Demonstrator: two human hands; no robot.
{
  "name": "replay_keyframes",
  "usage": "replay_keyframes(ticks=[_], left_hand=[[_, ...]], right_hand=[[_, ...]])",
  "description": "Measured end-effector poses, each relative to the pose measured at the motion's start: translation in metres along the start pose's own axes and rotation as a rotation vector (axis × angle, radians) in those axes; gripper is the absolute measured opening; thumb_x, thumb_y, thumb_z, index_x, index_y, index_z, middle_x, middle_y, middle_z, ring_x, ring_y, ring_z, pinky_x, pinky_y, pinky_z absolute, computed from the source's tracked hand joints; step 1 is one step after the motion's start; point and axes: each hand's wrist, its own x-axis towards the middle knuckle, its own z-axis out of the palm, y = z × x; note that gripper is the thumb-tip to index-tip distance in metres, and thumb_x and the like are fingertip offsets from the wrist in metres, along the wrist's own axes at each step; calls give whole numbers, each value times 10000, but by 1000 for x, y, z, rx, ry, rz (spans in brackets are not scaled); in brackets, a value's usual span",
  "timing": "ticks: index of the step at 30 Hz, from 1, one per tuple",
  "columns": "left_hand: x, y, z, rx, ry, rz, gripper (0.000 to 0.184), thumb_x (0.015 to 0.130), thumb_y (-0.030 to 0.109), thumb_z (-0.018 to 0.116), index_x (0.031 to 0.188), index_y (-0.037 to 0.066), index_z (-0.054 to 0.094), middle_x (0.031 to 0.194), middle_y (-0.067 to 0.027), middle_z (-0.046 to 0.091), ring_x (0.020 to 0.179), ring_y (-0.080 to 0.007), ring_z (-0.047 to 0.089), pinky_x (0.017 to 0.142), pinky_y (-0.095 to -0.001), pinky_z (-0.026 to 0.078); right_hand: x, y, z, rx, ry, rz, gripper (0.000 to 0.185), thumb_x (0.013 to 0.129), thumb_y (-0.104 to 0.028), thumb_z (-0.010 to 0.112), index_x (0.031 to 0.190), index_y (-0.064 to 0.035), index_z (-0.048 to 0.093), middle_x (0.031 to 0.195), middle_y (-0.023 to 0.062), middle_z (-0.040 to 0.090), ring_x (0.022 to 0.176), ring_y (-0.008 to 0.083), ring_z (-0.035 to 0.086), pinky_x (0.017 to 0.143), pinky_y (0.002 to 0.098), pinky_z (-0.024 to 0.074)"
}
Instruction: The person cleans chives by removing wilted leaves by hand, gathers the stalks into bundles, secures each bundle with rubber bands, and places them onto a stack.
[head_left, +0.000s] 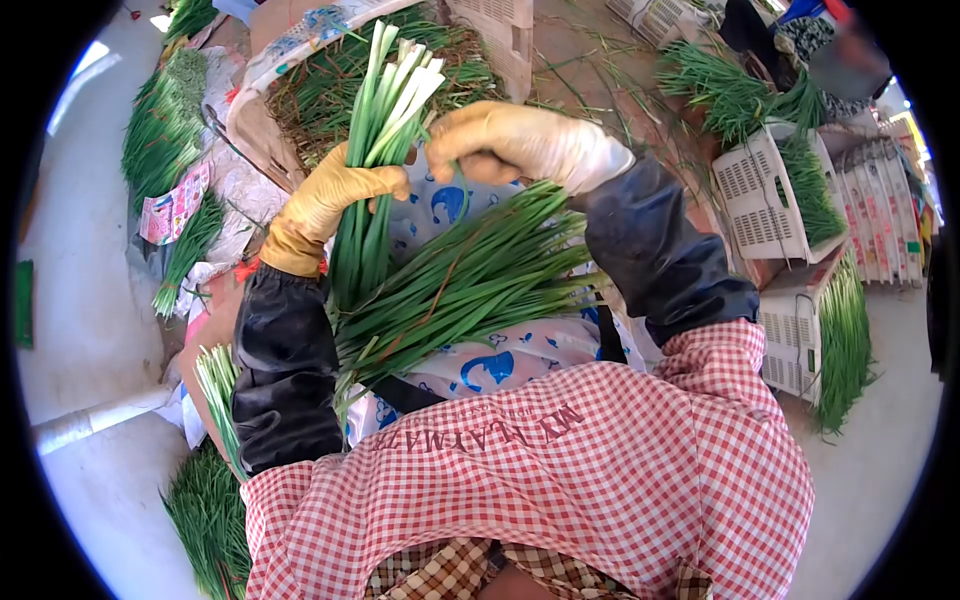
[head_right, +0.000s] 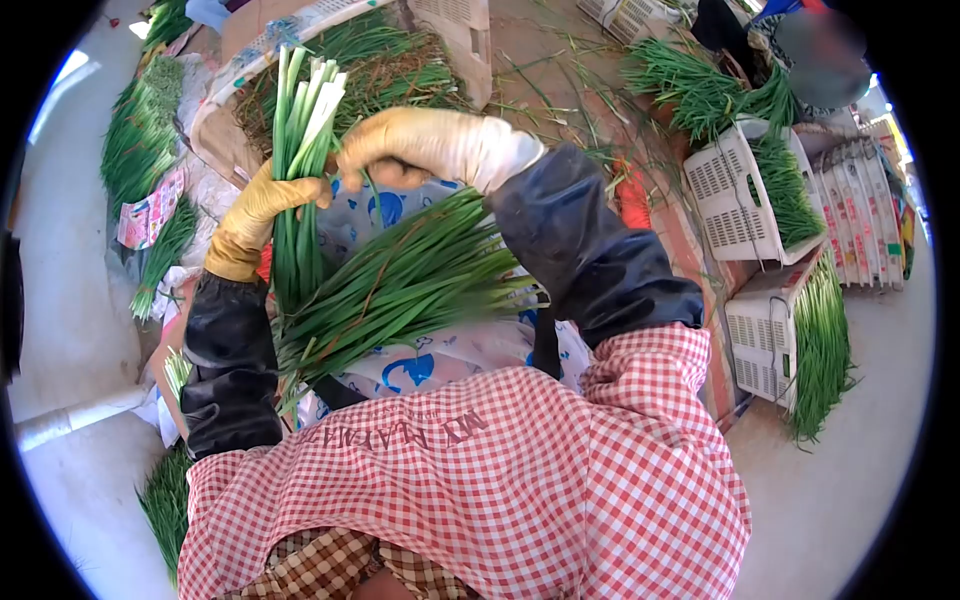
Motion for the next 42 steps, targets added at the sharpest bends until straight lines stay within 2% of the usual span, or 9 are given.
replay_keyframes(ticks=[4,5,8,10,12,17,23,33,42], left_hand=[[5,-9,0,-32,-12,30,450,778,298,745,1082,-8,615,827,-19,591,737,-101,547,677,-237,417],[6,-14,-1,-33,-20,31,450,778,298,745,1082,-8,615,827,-19,591,737,-101,547,677,-237,417],[7,-28,-7,-148,50,-27,367,782,262,718,1034,19,608,853,-23,583,714,-118,535,671,-256,410],[1,-26,-3,-221,99,-45,363,788,261,709,1045,31,597,856,-27,587,729,-131,550,669,-263,412],[2,-23,-6,-280,108,-66,362,799,248,693,1078,55,565,853,-49,608,786,-171,598,671,-280,424],[5,-20,-6,-281,51,-88,382,801,272,694,1087,51,567,880,-78,640,833,-185,622,687,-278,434],[11,-9,9,-146,37,-24,369,812,284,691,1080,47,602,978,-96,690,878,-184,629,724,-309,451],[25,-18,35,-215,-3,-80,358,814,120,731,1133,-2,624,974,-92,688,848,-146,643,776,-285,519],[23,-21,18,-366,20,-78,276,809,124,708,1046,-5,649,853,-79,671,673,-143,610,612,-276,508]], right_hand=[[-19,-9,-18,412,157,-175,203,912,-205,584,954,-17,647,558,-29,507,361,17,308,341,200,251],[-16,-7,-38,596,-229,-345,203,900,-190,600,991,-16,652,675,31,624,392,38,435,339,196,306],[-60,-9,-114,903,31,-583,227,911,-144,596,1108,-32,615,679,6,609,671,179,622,648,331,541],[-72,18,-165,246,721,-500,242,894,-274,590,1019,-70,627,739,12,602,648,158,573,597,313,492],[-70,77,-249,-558,961,176,382,874,-426,560,1098,-125,627,920,28,670,765,152,598,673,325,491],[-77,91,-84,-449,262,254,236,886,-181,621,1081,-56,664,1010,25,662,899,120,591,791,285,482],[-65,47,-66,-801,584,-146,139,879,-182,622,917,-56,665,832,58,653,796,121,604,724,271,479],[-10,29,-34,95,727,-152,214,912,-262,628,953,-53,617,748,35,652,571,89,563,511,227,427],[-6,33,-15,-56,404,-21,245,921,-284,591,906,-49,661,679,16,628,493,73,520,452,212,390]])
